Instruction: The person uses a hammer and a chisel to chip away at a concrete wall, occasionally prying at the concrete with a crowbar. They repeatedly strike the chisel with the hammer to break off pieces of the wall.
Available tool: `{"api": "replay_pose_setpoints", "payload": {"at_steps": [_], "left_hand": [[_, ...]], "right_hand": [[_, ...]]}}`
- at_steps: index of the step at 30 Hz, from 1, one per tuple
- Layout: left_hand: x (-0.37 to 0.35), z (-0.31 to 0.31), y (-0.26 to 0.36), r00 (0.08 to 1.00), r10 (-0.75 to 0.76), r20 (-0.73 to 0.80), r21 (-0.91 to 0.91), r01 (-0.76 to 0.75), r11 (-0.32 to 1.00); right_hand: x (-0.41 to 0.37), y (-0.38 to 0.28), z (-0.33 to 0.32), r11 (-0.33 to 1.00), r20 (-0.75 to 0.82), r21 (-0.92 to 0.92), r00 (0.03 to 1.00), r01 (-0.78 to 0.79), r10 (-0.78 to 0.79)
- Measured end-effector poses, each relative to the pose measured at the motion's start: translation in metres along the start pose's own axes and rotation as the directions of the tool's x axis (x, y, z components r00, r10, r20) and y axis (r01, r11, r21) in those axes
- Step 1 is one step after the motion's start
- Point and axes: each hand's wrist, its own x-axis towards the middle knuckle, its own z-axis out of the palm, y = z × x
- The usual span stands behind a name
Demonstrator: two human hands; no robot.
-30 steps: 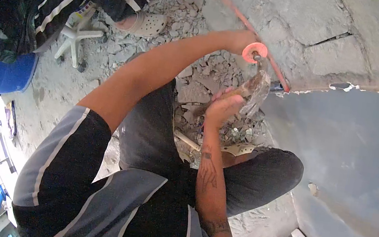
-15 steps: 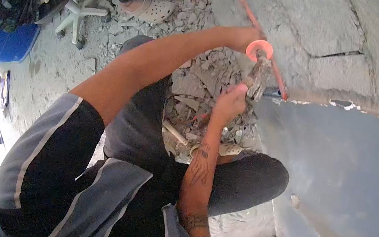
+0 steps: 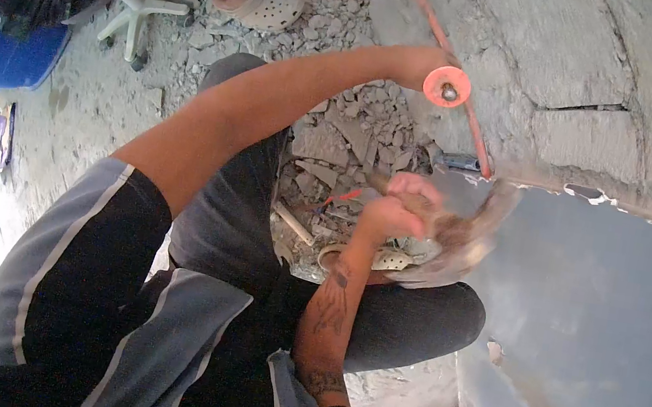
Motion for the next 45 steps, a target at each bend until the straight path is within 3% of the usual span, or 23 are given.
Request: {"api": "replay_pose_setpoints", "payload": {"at_steps": [1,3,6,8,9,12,13,14,15,18,20,21,24,26,28,30,32,33,35,36,38,42,45], "left_hand": [[-0.001,-0.002,0.003,1.000,-0.009,-0.008,-0.016,0.009,1.000],[0.003,-0.003,-0.001,1.000,-0.014,-0.022,-0.021,0.014,1.000],[0.008,-0.001,-0.017,0.999,0.033,0.040,0.020,-0.034,0.999],[0.004,-0.004,0.005,0.989,-0.098,0.110,-0.060,0.105,0.993],[0.006,-0.008,-0.003,0.990,-0.099,0.101,-0.044,0.104,0.994],[0.003,0.000,-0.002,0.999,0.004,-0.041,-0.051,-0.006,0.999],[0.003,-0.009,0.006,0.998,0.069,-0.013,-0.097,-0.070,0.993],[0.002,-0.014,0.018,0.990,0.136,0.019,-0.154,-0.132,0.979],[0.007,-0.011,0.012,0.989,0.146,0.023,-0.150,-0.141,0.979],[0.004,0.014,-0.003,1.000,0.009,0.006,-0.165,-0.008,0.986],[0.004,0.007,-0.006,1.000,-0.022,-0.001,0.060,0.022,0.998],[0.002,0.005,0.001,1.000,-0.026,-0.002,0.056,0.026,0.998],[0.001,0.001,0.018,0.998,0.035,0.052,-0.078,-0.031,0.996],[0.001,0.006,0.004,0.989,0.085,-0.122,-0.023,-0.088,0.996],[0.001,0.018,0.005,0.999,0.014,-0.035,-0.035,-0.015,0.999],[0.005,0.010,-0.005,0.998,-0.052,0.021,0.016,0.052,0.999],[0.006,0.009,-0.006,0.999,0.010,-0.037,0.045,-0.009,0.999],[0.006,0.001,-0.004,0.999,0.010,-0.043,0.049,-0.008,0.999],[0.005,-0.010,0.008,0.980,-0.030,0.198,-0.041,0.039,0.998],[0.008,-0.005,-0.002,0.981,-0.024,0.192,-0.031,0.031,0.999],[-0.002,0.025,-0.024,0.987,0.091,-0.135,0.074,-0.081,0.994],[-0.006,0.012,-0.018,0.992,0.068,-0.110,0.141,-0.052,0.989],[-0.008,0.000,-0.010,0.990,-0.142,0.001,0.102,0.141,0.985]], "right_hand": [[-0.006,0.029,-0.017,0.788,0.104,-0.577,0.977,0.212,-0.187],[0.000,0.054,0.006,0.643,-0.202,-0.662,0.918,-0.385,0.343],[0.000,-0.004,0.036,0.774,-0.198,-0.449,0.894,-0.447,0.402],[0.009,-0.019,0.021,0.794,-0.159,-0.482,0.929,-0.369,0.335],[0.025,0.000,-0.005,0.947,0.111,-0.291,0.978,-0.136,0.175],[0.013,0.014,0.028,0.962,-0.225,-0.185,0.945,0.200,-0.239],[0.014,0.023,0.022,0.880,-0.082,-0.470,0.996,-0.070,0.036],[0.011,0.029,0.012,0.629,-0.044,-0.731,0.938,-0.265,0.344],[0.011,0.007,0.023,0.615,-0.070,-0.751,0.954,-0.243,0.291],[0.009,-0.014,0.016,0.824,-0.088,-0.515,0.970,-0.238,0.225],[0.009,-0.017,0.010,0.962,-0.050,-0.252,0.994,-0.107,0.098],[0.006,0.003,0.003,0.864,0.013,-0.501,0.999,0.049,-0.049],[0.006,0.044,-0.013,0.811,-0.096,-0.378,0.890,-0.447,0.446],[0.013,-0.002,0.017,0.741,-0.237,-0.399,0.842,-0.539,0.485],[0.011,-0.017,0.009,0.690,-0.318,-0.460,0.829,-0.559,0.459],[0.016,-0.020,0.014,0.999,-0.108,-0.023,0.994,0.028,-0.030],[0.020,-0.002,0.023,0.983,-0.113,0.136,0.988,0.123,-0.108],[0.020,0.004,0.030,0.983,-0.096,-0.057,0.981,-0.175,0.169],[0.015,0.006,0.030,0.619,-0.241,-0.405,0.731,-0.673,0.638],[0.018,0.003,0.032,0.629,-0.234,-0.402,0.739,-0.665,0.632],[0.011,-0.014,0.026,0.641,-0.324,-0.337,0.724,-0.690,0.609],[0.024,-0.022,0.021,0.786,-0.301,-0.227,0.809,-0.574,0.504],[0.031,-0.024,0.020,0.844,-0.273,-0.208,0.858,-0.495,0.435]]}}
